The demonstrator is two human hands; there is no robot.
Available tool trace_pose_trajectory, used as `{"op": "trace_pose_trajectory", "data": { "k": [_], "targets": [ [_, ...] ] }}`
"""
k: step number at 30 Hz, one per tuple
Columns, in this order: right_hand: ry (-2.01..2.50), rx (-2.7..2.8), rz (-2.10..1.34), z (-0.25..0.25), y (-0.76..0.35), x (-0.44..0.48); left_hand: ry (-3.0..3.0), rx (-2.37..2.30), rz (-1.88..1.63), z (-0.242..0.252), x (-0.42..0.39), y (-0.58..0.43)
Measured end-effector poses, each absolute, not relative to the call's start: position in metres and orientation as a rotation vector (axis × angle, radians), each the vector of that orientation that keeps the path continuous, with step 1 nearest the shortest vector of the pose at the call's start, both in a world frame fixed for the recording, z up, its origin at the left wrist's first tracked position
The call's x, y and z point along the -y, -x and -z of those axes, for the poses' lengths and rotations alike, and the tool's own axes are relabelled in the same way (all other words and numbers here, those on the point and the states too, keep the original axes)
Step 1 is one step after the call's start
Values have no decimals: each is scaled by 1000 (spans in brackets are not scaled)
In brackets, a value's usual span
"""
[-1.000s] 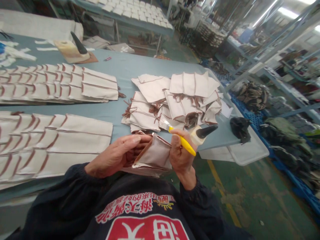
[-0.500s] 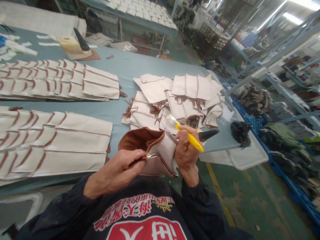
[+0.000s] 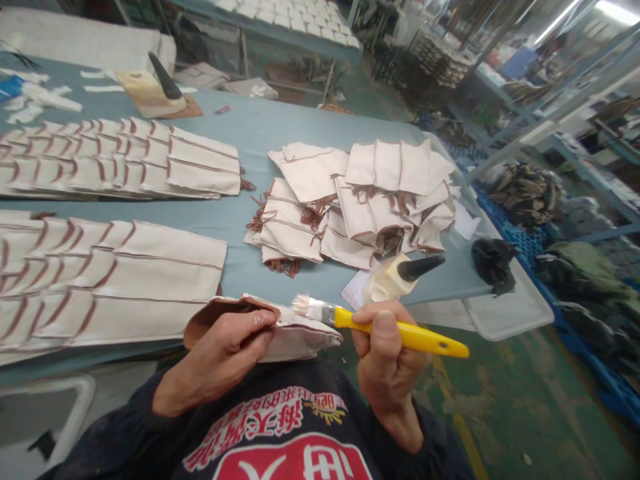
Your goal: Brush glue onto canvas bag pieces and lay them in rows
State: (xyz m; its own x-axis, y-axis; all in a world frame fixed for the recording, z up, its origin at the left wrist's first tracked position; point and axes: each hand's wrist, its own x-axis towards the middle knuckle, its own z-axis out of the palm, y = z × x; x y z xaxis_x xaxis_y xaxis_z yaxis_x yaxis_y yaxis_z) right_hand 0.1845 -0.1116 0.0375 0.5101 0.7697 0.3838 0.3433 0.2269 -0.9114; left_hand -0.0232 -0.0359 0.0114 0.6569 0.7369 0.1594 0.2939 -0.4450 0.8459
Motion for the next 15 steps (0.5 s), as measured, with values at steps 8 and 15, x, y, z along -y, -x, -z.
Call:
{"op": "trace_pose_trajectory", "data": {
  "k": [8,15],
  "targets": [
    [1320,1019,-642,-33,-171,116,-2001,-760,-702,-2,45,26],
    [1322,1040,-568,-37,-164,118,-1973,-780,-732,-8,43,27]
  ]
}}
